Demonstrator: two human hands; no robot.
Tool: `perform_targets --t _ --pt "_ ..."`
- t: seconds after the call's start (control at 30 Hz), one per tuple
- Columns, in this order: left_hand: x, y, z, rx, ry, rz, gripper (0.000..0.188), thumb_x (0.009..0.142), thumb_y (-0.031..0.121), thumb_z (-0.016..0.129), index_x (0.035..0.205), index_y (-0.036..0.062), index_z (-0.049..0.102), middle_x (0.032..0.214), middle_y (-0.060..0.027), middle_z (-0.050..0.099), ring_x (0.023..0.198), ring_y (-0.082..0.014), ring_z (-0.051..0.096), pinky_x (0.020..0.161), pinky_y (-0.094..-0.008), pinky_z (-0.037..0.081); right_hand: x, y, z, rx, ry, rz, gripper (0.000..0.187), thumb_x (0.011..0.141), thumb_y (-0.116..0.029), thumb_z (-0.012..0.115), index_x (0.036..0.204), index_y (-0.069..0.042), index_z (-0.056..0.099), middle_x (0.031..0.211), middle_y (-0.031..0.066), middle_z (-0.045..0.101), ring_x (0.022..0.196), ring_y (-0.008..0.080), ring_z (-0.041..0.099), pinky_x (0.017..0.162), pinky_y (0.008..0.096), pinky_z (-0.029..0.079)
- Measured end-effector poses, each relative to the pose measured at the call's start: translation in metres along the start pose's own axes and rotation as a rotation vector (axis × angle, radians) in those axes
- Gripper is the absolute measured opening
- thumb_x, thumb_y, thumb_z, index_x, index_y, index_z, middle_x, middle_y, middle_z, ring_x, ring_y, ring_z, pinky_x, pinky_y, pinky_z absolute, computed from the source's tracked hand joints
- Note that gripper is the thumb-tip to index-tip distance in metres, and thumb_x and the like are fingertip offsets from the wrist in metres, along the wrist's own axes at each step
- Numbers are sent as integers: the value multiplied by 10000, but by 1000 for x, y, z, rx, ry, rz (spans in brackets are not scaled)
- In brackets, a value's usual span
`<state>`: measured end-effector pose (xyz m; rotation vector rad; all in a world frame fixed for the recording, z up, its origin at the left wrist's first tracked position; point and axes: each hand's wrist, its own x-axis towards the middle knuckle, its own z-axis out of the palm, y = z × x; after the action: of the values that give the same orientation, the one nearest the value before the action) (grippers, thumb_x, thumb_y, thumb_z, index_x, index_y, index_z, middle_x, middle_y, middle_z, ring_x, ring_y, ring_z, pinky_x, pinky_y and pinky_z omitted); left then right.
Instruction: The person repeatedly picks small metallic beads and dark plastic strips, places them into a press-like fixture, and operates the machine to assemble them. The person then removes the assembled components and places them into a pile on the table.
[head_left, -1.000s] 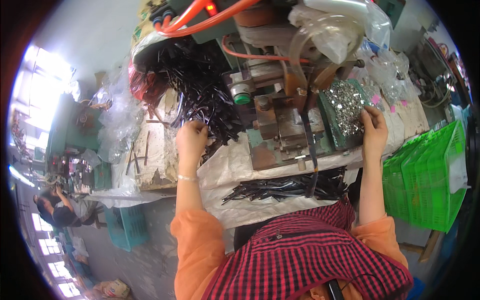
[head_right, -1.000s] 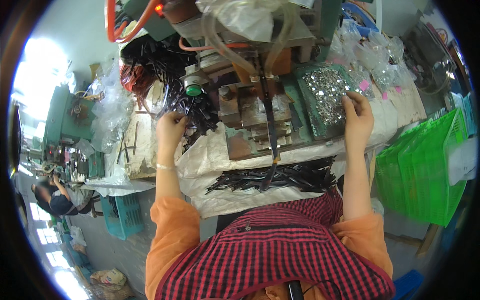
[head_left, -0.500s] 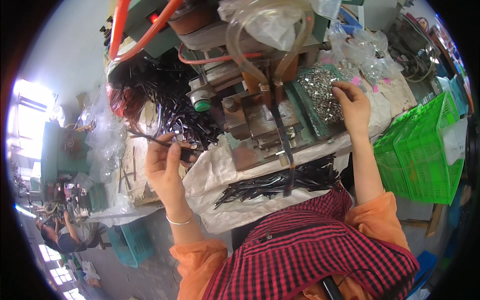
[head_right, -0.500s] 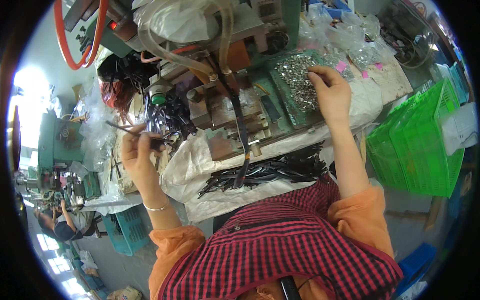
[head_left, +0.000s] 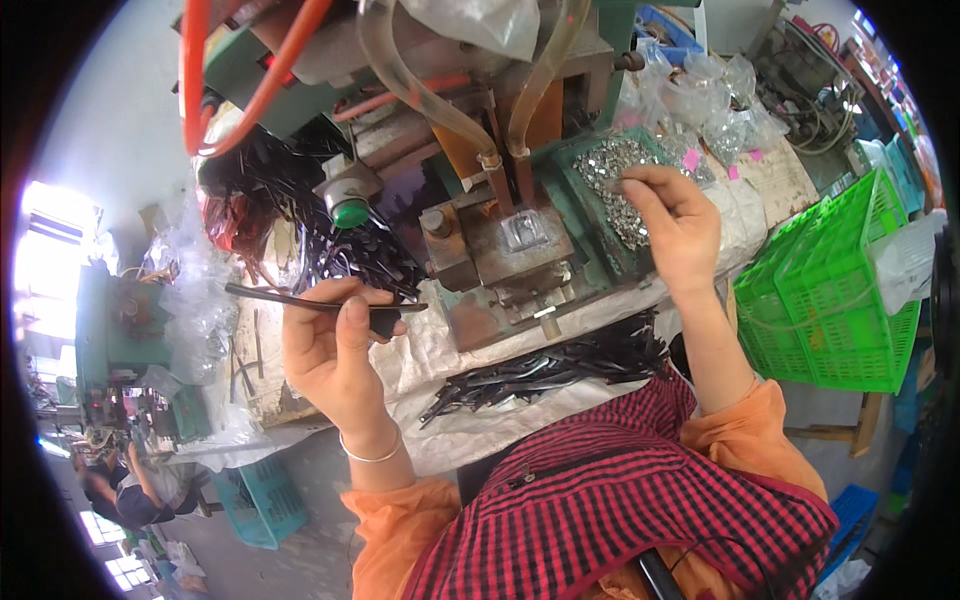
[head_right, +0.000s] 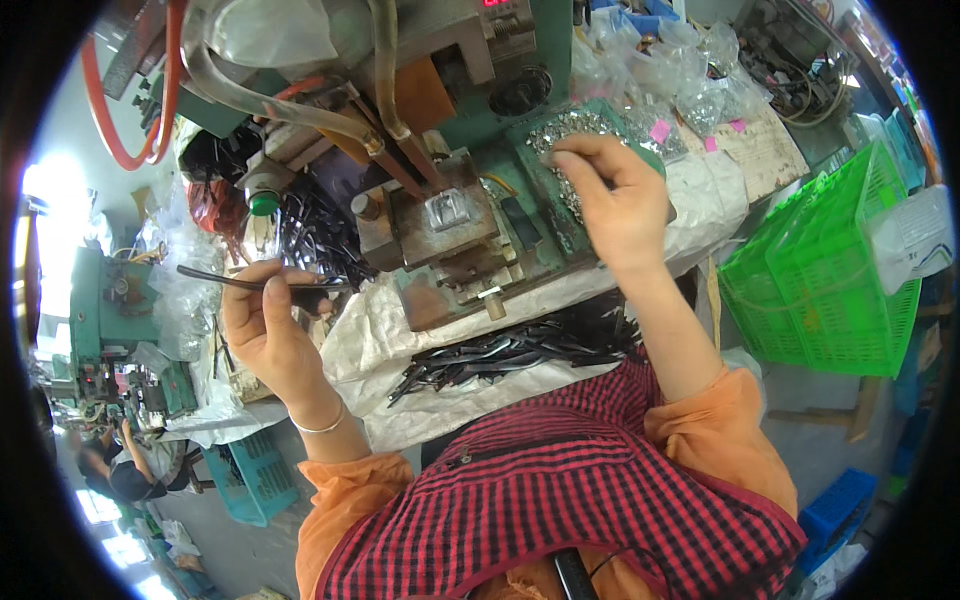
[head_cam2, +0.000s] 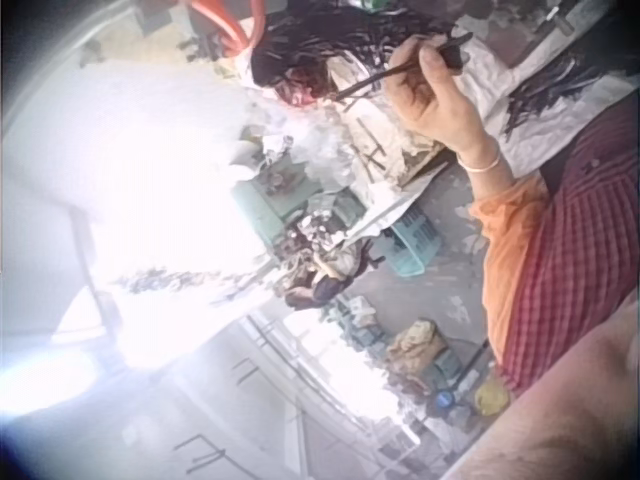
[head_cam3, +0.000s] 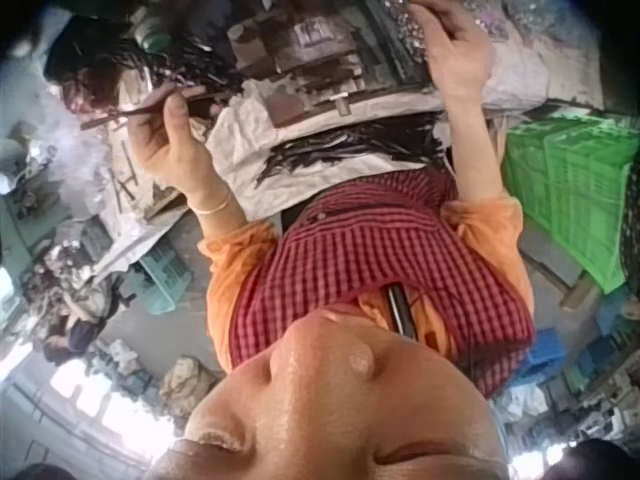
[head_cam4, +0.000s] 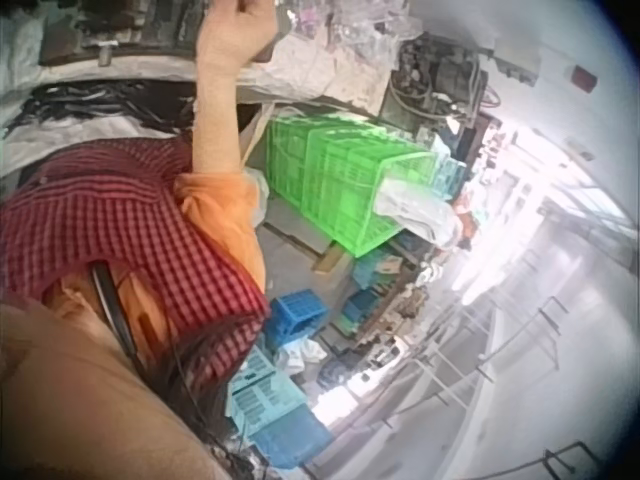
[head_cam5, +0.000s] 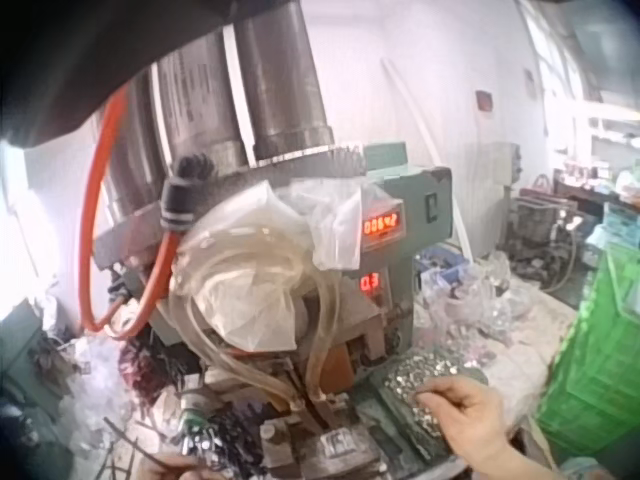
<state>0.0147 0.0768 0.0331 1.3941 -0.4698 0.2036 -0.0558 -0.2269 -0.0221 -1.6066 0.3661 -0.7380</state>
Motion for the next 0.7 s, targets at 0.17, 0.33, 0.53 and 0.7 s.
perform_targets --t 0.17,0.33,0.53,0.7 --pt "18 14 19 -13 -20 165 161 982 7 664 1109 -71 602 952 -211 717 737 -208 705 624 -288 618 7 -14 37 219 -96 55 137 959 -30 703 1082 30 709 970 61 756 895 82 686 806 210 518" --pt "34 36 42 -30 -73 252 152 978 -2 668 1097 -68 600 952 -210 714 777 -208 707 654 -291 617 4 -10 32 268 -14 6 142 966 -31 699 1092 35 697 986 67 746 868 95 692 824 221 521" --pt "41 28 62 46 151 251 128 985 42 682 1044 -67 649 951 -182 715 779 -199 711 620 -290 630 -10 -42 56 66 -81 -195 107 906 10 673 1002 -5 718 958 55 732 927 143 680 873 284 519" --pt "43 25 60 -28 98 237 136 989 48 678 1044 -73 647 961 -195 719 784 -204 714 643 -304 641 -23 -33 80 459 -211 23 310 957 55 580 1266 39 603 1156 98 721 1054 150 689 924 275 512"
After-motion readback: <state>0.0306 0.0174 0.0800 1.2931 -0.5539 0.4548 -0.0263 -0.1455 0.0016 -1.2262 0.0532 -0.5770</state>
